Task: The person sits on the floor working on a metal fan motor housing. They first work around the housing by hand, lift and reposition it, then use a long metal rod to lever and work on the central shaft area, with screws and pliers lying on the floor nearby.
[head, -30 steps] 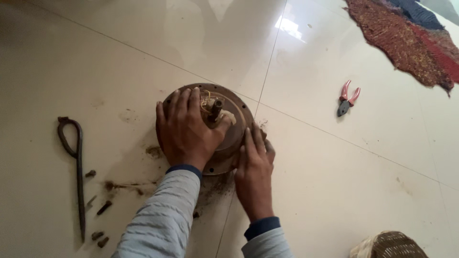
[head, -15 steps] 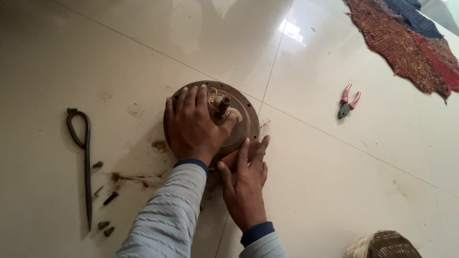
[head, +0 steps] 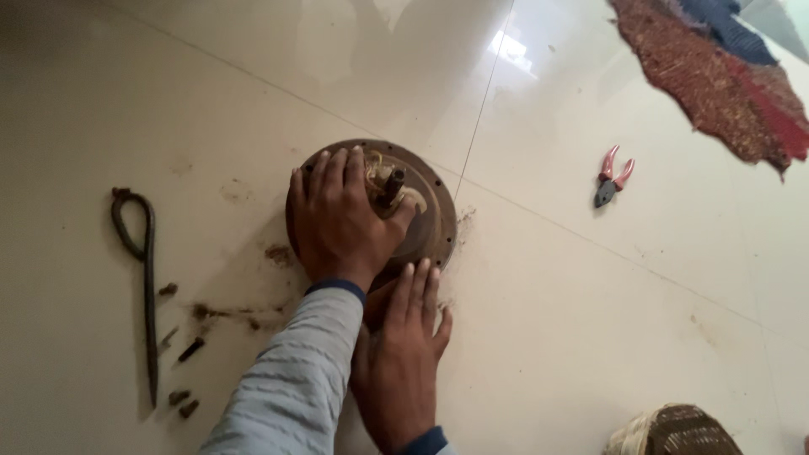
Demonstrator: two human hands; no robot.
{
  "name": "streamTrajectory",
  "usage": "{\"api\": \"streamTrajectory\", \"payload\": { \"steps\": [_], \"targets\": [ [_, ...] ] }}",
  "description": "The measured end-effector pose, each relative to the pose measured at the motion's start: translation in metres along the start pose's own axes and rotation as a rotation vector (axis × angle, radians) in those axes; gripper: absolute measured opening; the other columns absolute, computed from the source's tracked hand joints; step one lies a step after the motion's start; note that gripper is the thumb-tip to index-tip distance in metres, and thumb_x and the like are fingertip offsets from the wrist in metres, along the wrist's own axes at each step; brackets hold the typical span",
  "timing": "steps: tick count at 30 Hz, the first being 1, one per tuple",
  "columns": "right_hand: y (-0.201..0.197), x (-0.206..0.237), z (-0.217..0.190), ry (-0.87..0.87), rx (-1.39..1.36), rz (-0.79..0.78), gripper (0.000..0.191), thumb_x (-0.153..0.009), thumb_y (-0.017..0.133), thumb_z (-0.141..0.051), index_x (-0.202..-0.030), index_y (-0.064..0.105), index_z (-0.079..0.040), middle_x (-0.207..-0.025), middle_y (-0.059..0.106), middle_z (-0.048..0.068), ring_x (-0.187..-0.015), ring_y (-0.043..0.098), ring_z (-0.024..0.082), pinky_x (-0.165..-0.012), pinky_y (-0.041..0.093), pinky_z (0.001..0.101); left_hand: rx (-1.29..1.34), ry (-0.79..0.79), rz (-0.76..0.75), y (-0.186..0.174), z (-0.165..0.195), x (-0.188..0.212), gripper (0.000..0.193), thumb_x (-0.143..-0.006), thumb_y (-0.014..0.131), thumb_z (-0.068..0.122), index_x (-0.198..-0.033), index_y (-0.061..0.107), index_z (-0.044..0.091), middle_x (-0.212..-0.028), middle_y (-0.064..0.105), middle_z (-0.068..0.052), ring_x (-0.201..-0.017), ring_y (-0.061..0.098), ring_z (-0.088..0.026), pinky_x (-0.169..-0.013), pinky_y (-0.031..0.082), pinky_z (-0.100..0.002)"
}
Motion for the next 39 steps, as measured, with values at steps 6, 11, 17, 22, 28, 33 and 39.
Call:
{"api": "streamTrajectory", "payload": {
  "steps": [6, 11, 17, 22, 28, 33, 39],
  "targets": [
    [-0.018, -0.019, 0.016, 0.034, -0.132, 0.095, 0.074, -0.092, 0.075, -0.028, -0.146, 0.041, 0.010, -0.163, 0.027, 0.031, -0.155, 0.023, 0.044, -0.123, 0.021, 0.0529, -0.003, 0.004, 0.006, -0.005, 0.003, -0.001, 0.085, -0.078, 0.076, 0.062, -0.140, 0.059, 0.006, -0.144, 0.059, -0.015, -0.139, 0.047, -0.030, -0.121, 0.024, -0.052],
    [-0.022, -0.011, 0.008, -0.075, -0.150, 0.116, 0.086, -0.078, 0.079, -0.031, -0.142, 0.044, 0.015, -0.160, 0.026, 0.036, -0.149, 0.022, 0.048, -0.118, 0.025, 0.0521, -0.006, -0.016, 0.002, -0.004, 0.002, 0.001, 0.083, -0.078, 0.075, 0.062, -0.138, 0.060, 0.007, -0.144, 0.059, -0.013, -0.140, 0.048, -0.029, -0.122, 0.025, -0.052],
    [-0.013, -0.009, 0.020, 0.007, -0.126, 0.092, 0.077, -0.089, 0.077, -0.031, -0.145, 0.045, 0.011, -0.161, 0.029, 0.032, -0.153, 0.024, 0.047, -0.121, 0.028, 0.0485, -0.008, 0.017, 0.023, -0.002, 0.003, 0.000, 0.086, -0.078, 0.074, 0.065, -0.139, 0.060, 0.006, -0.144, 0.059, -0.015, -0.139, 0.048, -0.031, -0.121, 0.026, -0.052],
    [-0.010, -0.011, 0.020, -0.022, -0.181, 0.057, 0.079, -0.088, 0.075, -0.029, -0.147, 0.043, 0.013, -0.161, 0.027, 0.036, -0.153, 0.022, 0.048, -0.119, 0.029, 0.0489, -0.001, 0.008, 0.042, -0.004, 0.002, 0.000, 0.086, -0.079, 0.074, 0.065, -0.139, 0.060, 0.005, -0.143, 0.059, -0.016, -0.138, 0.049, -0.031, -0.121, 0.027, -0.052],
    [-0.015, -0.016, 0.028, 0.004, -0.197, 0.048, 0.077, -0.092, 0.076, -0.031, -0.147, 0.044, 0.012, -0.161, 0.028, 0.036, -0.154, 0.022, 0.048, -0.121, 0.028, 0.0488, 0.010, 0.015, 0.041, -0.002, 0.002, 0.000, 0.083, -0.079, 0.077, 0.060, -0.139, 0.061, 0.004, -0.144, 0.059, -0.016, -0.138, 0.050, -0.032, -0.121, 0.028, -0.053],
    [-0.015, -0.013, 0.024, -0.042, -0.197, 0.038, 0.076, -0.094, 0.074, -0.029, -0.149, 0.043, 0.013, -0.164, 0.029, 0.034, -0.155, 0.024, 0.047, -0.122, 0.030, 0.0480, 0.011, 0.010, 0.033, -0.001, 0.000, 0.003, 0.084, -0.078, 0.079, 0.060, -0.138, 0.061, 0.004, -0.143, 0.060, -0.016, -0.138, 0.050, -0.032, -0.122, 0.027, -0.054],
    [-0.021, -0.026, 0.030, -0.003, -0.198, 0.020, 0.077, -0.093, 0.075, -0.031, -0.149, 0.043, 0.012, -0.162, 0.030, 0.033, -0.154, 0.024, 0.047, -0.121, 0.029, 0.0484, 0.011, 0.029, 0.041, -0.002, 0.002, 0.003, 0.086, -0.076, 0.079, 0.060, -0.139, 0.061, 0.005, -0.142, 0.060, -0.016, -0.137, 0.050, -0.032, -0.120, 0.027, -0.054]
  ]
}}
Point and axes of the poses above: each hand's wrist, its own x-axis away from the middle knuckle, its own y-axis out of the palm, z = x × y, the point moved 9 cm from there along -x, towards the middle knuckle
